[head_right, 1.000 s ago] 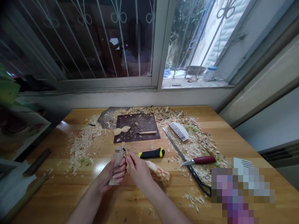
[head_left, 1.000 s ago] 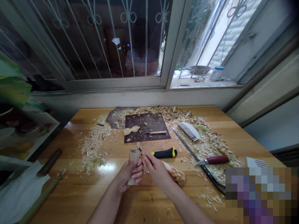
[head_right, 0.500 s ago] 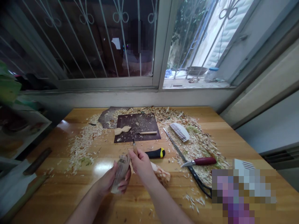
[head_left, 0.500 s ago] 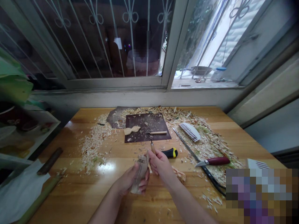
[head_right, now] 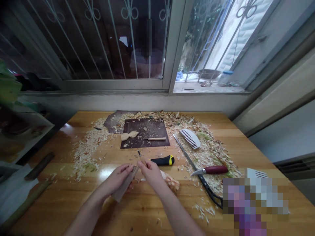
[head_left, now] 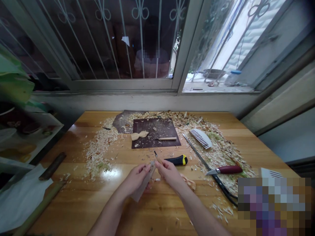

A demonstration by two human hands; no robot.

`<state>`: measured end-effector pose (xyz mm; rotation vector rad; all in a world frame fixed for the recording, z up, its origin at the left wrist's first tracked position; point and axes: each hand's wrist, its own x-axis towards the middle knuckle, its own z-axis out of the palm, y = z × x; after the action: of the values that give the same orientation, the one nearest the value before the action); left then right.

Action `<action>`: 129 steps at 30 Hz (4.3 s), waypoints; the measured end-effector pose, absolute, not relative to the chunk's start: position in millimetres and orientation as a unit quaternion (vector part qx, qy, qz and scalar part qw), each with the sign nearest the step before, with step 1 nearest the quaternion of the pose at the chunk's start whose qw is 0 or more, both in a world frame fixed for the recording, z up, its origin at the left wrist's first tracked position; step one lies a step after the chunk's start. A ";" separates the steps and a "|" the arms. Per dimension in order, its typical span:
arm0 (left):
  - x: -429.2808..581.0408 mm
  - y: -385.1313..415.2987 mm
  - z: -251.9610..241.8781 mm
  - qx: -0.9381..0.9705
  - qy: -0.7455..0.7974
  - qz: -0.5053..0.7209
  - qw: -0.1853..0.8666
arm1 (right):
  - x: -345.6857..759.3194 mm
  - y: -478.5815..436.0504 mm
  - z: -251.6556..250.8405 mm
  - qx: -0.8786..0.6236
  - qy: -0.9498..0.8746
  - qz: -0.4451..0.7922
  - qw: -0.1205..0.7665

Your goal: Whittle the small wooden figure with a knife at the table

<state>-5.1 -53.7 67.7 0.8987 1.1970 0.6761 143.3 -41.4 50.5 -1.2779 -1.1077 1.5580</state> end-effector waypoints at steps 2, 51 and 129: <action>-14.2 -52.5 64.7 0.477 0.537 0.285 0.635 | 146.1 -42.2 43.4 -0.513 -0.461 0.605 0.398; -14.7 -56.1 69.7 0.505 0.519 0.369 0.583 | 140.2 -65.1 68.2 -0.535 -0.706 0.356 0.296; -2.6 -53.4 69.3 0.345 0.523 0.414 0.660 | 201.8 -1.0 25.0 -0.661 -0.707 0.194 0.160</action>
<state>-2.6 -53.4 69.3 0.7805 1.1842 0.9365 201.8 -1.0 25.0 -1.8898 -2.0194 0.5555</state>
